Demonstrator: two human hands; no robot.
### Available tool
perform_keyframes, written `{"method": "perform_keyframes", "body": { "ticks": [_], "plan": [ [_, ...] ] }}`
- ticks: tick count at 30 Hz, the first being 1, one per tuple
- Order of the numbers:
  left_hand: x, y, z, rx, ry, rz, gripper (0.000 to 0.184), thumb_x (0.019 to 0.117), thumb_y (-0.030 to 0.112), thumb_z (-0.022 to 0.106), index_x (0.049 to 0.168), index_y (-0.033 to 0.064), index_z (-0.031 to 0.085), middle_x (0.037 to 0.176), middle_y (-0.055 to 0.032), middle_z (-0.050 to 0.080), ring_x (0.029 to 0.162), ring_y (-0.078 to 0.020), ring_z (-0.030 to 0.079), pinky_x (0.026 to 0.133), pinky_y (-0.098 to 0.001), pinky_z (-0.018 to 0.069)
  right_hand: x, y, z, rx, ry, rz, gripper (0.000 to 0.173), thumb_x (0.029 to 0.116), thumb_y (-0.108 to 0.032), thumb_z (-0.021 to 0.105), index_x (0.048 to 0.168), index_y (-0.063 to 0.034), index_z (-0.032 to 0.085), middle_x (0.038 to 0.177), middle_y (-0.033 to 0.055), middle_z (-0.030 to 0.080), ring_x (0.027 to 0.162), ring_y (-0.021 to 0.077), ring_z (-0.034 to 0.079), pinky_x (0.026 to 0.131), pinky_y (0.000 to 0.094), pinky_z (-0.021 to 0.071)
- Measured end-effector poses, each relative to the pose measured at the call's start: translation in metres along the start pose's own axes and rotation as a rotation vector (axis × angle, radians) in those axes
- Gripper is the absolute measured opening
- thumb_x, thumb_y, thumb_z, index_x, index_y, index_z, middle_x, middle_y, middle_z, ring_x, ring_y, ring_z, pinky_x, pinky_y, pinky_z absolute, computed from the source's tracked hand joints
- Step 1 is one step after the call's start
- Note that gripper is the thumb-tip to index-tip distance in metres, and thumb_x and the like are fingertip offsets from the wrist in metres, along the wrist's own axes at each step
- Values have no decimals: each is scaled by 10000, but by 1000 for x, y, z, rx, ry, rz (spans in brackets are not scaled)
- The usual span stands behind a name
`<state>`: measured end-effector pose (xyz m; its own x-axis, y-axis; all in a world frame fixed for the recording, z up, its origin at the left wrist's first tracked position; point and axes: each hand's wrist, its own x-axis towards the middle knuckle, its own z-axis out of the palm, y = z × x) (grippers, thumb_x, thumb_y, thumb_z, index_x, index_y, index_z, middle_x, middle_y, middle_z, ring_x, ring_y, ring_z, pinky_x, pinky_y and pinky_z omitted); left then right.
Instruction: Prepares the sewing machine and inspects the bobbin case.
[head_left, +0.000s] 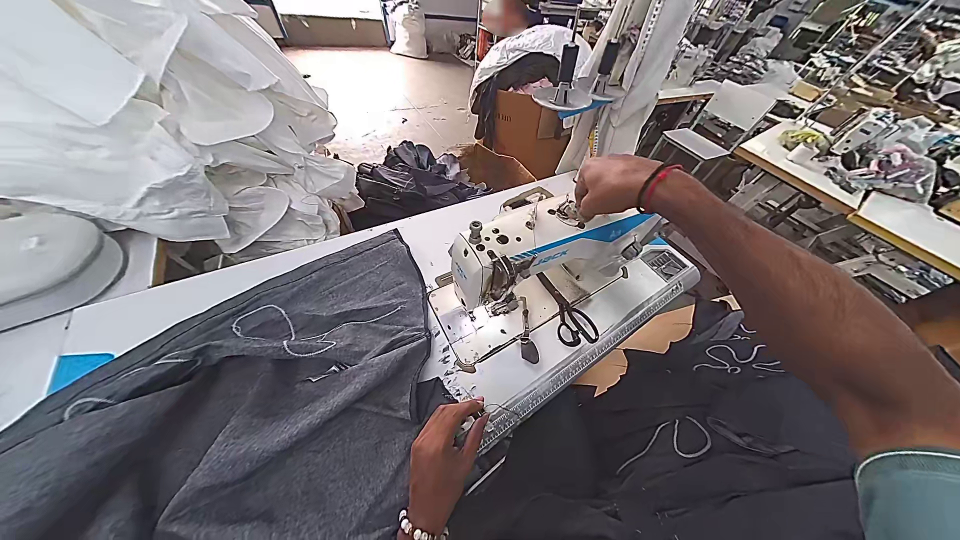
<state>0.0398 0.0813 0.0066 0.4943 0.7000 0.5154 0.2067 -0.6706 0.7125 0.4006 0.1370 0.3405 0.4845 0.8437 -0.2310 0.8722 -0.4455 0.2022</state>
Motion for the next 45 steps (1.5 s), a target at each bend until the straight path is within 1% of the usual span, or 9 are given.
{"method": "perform_keyframes", "body": {
  "ticks": [6, 10, 14, 16, 19, 23, 28, 35, 45],
  "plan": [
    [0, -1, -2, 18, -19, 14, 195, 932, 309, 716, 1054, 174, 787, 1002, 70, 764, 931, -20, 703, 842, -206, 591, 8, 2, 1, -5, 82, 66, 243, 869, -259, 698, 767, -40, 678, 816, 201, 663, 842, 410, 664, 666, 653, 485],
    [0, -1, 0, 3, -1, 1, 198, 931, 320, 725, 1064, 184, 782, 1003, 73, 761, 921, -12, 698, 829, -206, 589, -17, 5, 2, 188, -88, -197, 188, 898, -225, 778, 769, -91, 754, 669, 75, 636, 640, 224, 590, 628, 503, 475],
    [0, 0, -3, -84, -29, -35, 208, 920, 316, 742, 1074, 181, 781, 1015, 72, 761, 895, -14, 703, 801, -200, 601, -7, 17, 16, 125, 294, -147, 272, 904, -256, 669, 1155, -290, 772, 1023, 82, 738, 947, 329, 698, 739, 630, 531],
    [3, 6, -11, -204, -39, -90, 224, 904, 287, 775, 1091, 165, 774, 1037, 50, 767, 863, -45, 723, 773, -216, 626, 2, 25, 26, -19, 337, -118, 296, 875, -169, 678, 1130, -275, 783, 1209, 89, 701, 1153, 365, 642, 817, 656, 523],
    [9, 25, -33, -264, -25, -107, 247, 893, 269, 800, 1115, 169, 759, 1069, 34, 769, 958, -107, 738, 864, -286, 632, -10, 27, 43, -81, 515, -61, 181, 891, -164, 641, 974, -218, 793, 1187, 71, 707, 1224, 374, 581, 845, 639, 459],
    [20, 50, -60, -319, 63, -130, 272, 866, 227, 823, 1128, 199, 753, 1101, 21, 761, 1038, -161, 727, 926, -326, 620, -85, -27, 90, 400, 856, -132, 298, 977, -109, 560, 1213, -142, 738, 1192, 137, 682, 1099, 327, 638, 855, 535, 515],
    [22, 60, -70, -425, 127, -168, 308, 848, 85, 834, 1137, 118, 733, 1101, -44, 750, 1056, -212, 720, 942, -372, 623, -173, -143, 200, 1329, 179, -500, 495, 1002, -369, 659, 1420, -114, 586, 1339, 20, 666, 1202, 140, 648, 993, 369, 577],
    [21, 61, -62, -957, 202, -432, 261, 886, -7, 758, 1136, 28, 689, 1077, -201, 755, 968, -284, 763, 869, -404, 636, -188, -165, 234, 1641, -29, -353, 124, 960, -172, 734, 999, -64, 782, 850, 0, 746, 699, 56, 666, 615, 192, 564],
    [21, 65, -59, -1511, 181, -799, 172, 969, 52, 674, 1122, -10, 721, 1121, -201, 718, 980, -229, 732, 905, -358, 607, -179, -175, 233, 1594, 366, -227, 113, 956, -142, 736, 1022, -60, 776, 822, -5, 710, 626, 43, 597, 543, 176, 511]
  ]
}}
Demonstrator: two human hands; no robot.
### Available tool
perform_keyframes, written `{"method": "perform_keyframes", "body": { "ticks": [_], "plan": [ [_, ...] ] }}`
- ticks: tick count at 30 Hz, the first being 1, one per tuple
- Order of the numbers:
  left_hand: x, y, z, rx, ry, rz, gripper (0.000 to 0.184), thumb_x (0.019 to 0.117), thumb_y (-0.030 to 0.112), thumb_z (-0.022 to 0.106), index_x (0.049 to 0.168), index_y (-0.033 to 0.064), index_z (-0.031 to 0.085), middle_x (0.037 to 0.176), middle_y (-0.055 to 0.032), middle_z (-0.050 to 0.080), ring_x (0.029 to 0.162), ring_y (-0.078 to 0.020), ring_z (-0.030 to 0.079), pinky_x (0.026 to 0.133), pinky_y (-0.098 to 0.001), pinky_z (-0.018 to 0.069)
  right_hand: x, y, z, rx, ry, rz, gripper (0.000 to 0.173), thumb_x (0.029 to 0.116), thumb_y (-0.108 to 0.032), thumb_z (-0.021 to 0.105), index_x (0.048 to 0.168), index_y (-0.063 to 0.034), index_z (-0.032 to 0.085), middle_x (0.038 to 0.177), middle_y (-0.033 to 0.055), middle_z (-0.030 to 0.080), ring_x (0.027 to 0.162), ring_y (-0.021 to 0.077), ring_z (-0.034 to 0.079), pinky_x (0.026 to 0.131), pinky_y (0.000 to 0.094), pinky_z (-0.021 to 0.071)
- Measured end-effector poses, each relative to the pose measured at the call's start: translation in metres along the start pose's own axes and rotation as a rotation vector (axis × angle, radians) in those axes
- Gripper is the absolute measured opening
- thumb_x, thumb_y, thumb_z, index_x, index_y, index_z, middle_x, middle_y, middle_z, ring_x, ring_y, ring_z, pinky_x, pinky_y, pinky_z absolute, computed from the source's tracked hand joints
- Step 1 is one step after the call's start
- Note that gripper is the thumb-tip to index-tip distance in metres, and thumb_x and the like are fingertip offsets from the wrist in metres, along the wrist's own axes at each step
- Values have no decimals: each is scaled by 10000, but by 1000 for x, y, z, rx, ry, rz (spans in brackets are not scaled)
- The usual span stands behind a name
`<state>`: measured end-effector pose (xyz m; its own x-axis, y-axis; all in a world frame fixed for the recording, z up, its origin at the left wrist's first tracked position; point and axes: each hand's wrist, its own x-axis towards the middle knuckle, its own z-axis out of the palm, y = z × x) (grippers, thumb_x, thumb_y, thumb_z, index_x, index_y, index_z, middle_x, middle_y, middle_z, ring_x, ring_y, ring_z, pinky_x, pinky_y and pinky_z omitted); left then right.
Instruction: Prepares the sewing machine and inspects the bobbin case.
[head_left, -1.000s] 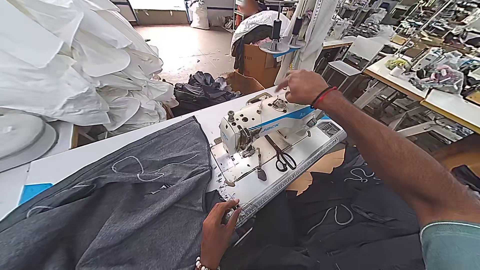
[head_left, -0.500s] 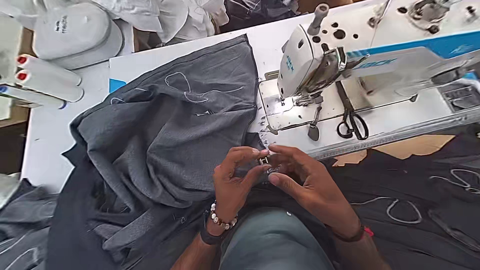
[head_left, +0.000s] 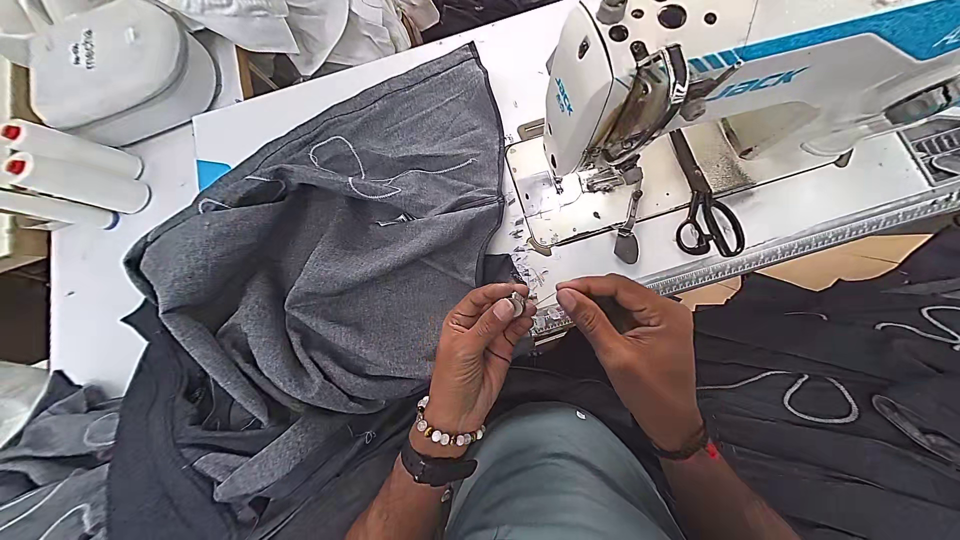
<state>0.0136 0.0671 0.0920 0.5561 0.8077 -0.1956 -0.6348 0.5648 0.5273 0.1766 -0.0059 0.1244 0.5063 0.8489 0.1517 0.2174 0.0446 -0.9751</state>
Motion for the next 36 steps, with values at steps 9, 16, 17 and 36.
{"method": "perform_keyframes", "body": {
  "ticks": [9, 16, 17, 36],
  "plan": [
    [-1, -3, -8, -32, -8, -23, 153, 976, 47, 660, 1115, 24, 720, 1144, -209, 718, 1002, -250, 736, 898, -365, 610, 3, 22, 3, -96, 52, 88, 80, 956, -170, 724, 985, -105, 761, 636, -52, 596, 496, 27, 472, 436, 175, 376],
    [-2, 1, -4, 134, 23, 51, 165, 932, 49, 720, 1083, -7, 758, 1014, -183, 757, 911, -221, 759, 864, -362, 630, 41, -17, 21, -425, -130, -353, 134, 978, -171, 670, 1013, -127, 791, 799, -46, 653, 633, 36, 563, 526, 226, 462],
    [-2, 2, -4, 144, 17, 68, 160, 928, 51, 724, 1075, -2, 761, 1016, -175, 758, 914, -219, 758, 871, -363, 628, 47, -15, 25, -532, -147, -381, 146, 982, -179, 642, 978, -138, 782, 754, -39, 622, 613, 73, 559, 508, 268, 442],
    [12, 5, -3, 225, 86, -6, 249, 969, 7, 656, 1205, -56, 700, 1150, -217, 726, 970, -231, 754, 891, -335, 621, -16, -21, -41, -12, -686, 29, 247, 1059, -182, 539, 1160, -90, 745, 869, -55, 711, 647, -52, 555, 556, 128, 460]
  ]
}}
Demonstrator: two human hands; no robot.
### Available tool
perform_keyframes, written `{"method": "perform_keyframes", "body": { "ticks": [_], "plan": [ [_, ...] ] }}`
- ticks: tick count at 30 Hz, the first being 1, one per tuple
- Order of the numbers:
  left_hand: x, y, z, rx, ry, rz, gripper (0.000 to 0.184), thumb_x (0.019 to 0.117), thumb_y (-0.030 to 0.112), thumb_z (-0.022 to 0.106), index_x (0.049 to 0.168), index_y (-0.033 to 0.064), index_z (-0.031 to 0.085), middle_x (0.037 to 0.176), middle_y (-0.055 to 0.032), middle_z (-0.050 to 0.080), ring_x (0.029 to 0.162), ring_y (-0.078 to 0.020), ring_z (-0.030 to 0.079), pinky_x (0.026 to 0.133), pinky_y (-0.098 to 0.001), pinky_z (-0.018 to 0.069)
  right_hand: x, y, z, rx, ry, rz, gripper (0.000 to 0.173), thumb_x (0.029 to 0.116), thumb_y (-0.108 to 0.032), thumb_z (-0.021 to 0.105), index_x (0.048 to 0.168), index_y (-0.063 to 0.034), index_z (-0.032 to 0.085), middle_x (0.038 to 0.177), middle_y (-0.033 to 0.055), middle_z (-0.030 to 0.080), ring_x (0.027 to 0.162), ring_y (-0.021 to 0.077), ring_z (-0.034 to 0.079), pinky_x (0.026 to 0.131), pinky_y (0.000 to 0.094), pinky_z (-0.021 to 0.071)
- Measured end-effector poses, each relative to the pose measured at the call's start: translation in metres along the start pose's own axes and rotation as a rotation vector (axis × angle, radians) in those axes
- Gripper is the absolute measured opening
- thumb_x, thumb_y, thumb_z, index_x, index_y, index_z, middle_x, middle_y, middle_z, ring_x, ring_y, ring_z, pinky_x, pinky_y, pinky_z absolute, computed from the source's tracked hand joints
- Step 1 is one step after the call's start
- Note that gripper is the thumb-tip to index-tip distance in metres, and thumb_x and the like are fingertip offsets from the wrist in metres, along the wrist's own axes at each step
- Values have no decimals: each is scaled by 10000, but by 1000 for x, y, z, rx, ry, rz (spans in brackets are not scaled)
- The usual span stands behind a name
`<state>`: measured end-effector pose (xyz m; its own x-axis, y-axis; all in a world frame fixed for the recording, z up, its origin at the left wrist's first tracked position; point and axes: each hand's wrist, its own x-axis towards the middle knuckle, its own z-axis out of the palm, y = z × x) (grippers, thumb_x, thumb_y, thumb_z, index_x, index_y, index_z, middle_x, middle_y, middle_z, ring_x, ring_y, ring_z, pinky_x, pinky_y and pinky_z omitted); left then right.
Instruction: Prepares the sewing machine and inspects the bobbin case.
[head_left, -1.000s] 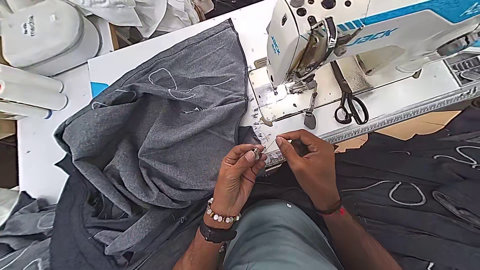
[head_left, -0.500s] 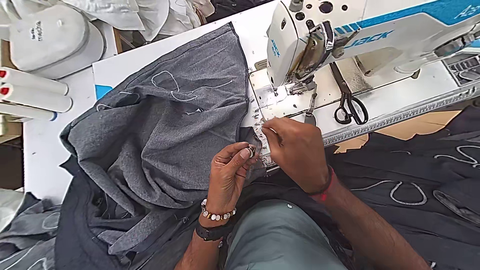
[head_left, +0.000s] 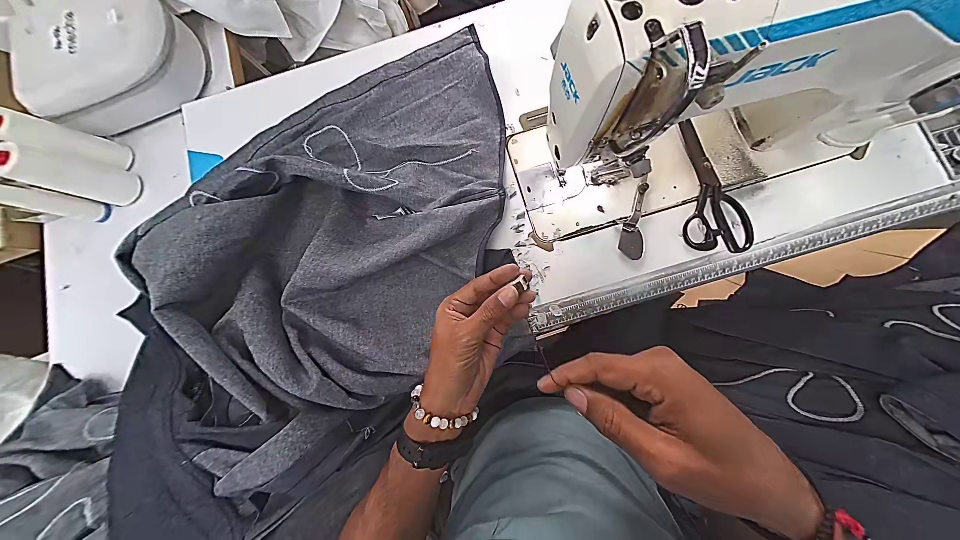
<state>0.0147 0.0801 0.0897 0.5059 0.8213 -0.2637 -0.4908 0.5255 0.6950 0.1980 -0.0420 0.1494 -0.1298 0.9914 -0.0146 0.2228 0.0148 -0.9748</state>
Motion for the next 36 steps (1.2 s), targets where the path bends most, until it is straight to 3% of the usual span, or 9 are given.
{"method": "perform_keyframes", "body": {
  "ticks": [5, 18, 22, 24, 26, 28, 31, 33, 36],
  "plan": [
    [-1, 2, 5, -29, 36, -43, 274, 1000, -10, 596, 1254, -89, 665, 1188, -250, 713, 1034, -260, 746, 931, -342, 608, -11, 5, 8, -246, -5, 26, 266, 1047, -237, 511, 1162, -188, 746, 758, -90, 667, 586, -22, 543, 502, 203, 436],
    [-2, 2, 8, 38, 87, -3, 300, 960, -59, 631, 1256, -89, 667, 1168, -238, 723, 1017, -251, 748, 923, -340, 611, -17, 14, 24, -553, 17, 73, 288, 1026, -270, 478, 1126, -233, 746, 657, -72, 615, 528, 87, 562, 444, 321, 422],
    [-5, 0, 10, 149, 99, 67, 244, 974, -33, 629, 1202, -95, 689, 1090, -230, 748, 962, -247, 765, 885, -338, 628, -16, 21, 29, -634, 33, 92, 291, 1019, -267, 472, 1116, -235, 745, 645, -61, 615, 526, 122, 581, 436, 349, 431],
    [-10, -4, 9, 353, 64, 171, 223, 1003, 37, 617, 1169, -90, 695, 1039, -202, 763, 914, -245, 772, 838, -350, 648, -13, 30, 29, -718, 37, 90, 274, 1006, -257, 483, 1083, -226, 744, 692, -38, 645, 584, 161, 630, 463, 375, 476],
    [-20, -8, 0, 515, -44, 205, 240, 1027, 83, 597, 1176, -86, 681, 1047, -191, 762, 889, -264, 772, 799, -379, 663, -8, 35, 16, -793, -16, 153, 270, 1026, -300, 510, 1121, -213, 747, 926, 9, 727, 877, 243, 701, 686, 456, 575],
    [-33, -16, -12, 624, -153, 63, 241, 1034, 97, 595, 1193, -67, 671, 1071, -175, 759, 897, -279, 770, 788, -406, 671, 5, 44, -6, -821, 114, 196, 274, 1025, -315, 539, 1103, -164, 754, 1026, 75, 733, 995, 322, 690, 775, 555, 559],
    [-41, -60, -38, 809, -299, -340, 241, 1046, 194, 603, 1202, 29, 685, 1053, -71, 775, 913, -209, 775, 825, -394, 673, 40, 76, -35, -878, 573, 172, 275, 1020, -297, 562, 1120, -127, 753, 951, 86, 695, 873, 282, 669, 719, 485, 563],
    [-25, -103, -55, 812, -346, -581, 292, 1066, 238, 559, 1240, 23, 650, 1066, -76, 758, 932, -186, 761, 864, -383, 646, 63, 106, -45, -924, 699, 164, 318, 1021, -336, 583, 1213, -133, 734, 1000, 125, 633, 906, 313, 614, 741, 485, 518],
    [22, -158, -82, 544, -249, -619, 372, 1089, 226, 447, 1315, -27, 599, 1158, -129, 718, 989, -180, 711, 903, -348, 586, 81, 137, -42, -1004, 794, 199, 336, 1026, -406, 571, 1224, -186, 729, 1049, 131, 608, 967, 326, 591, 781, 483, 498]
  ]
}}
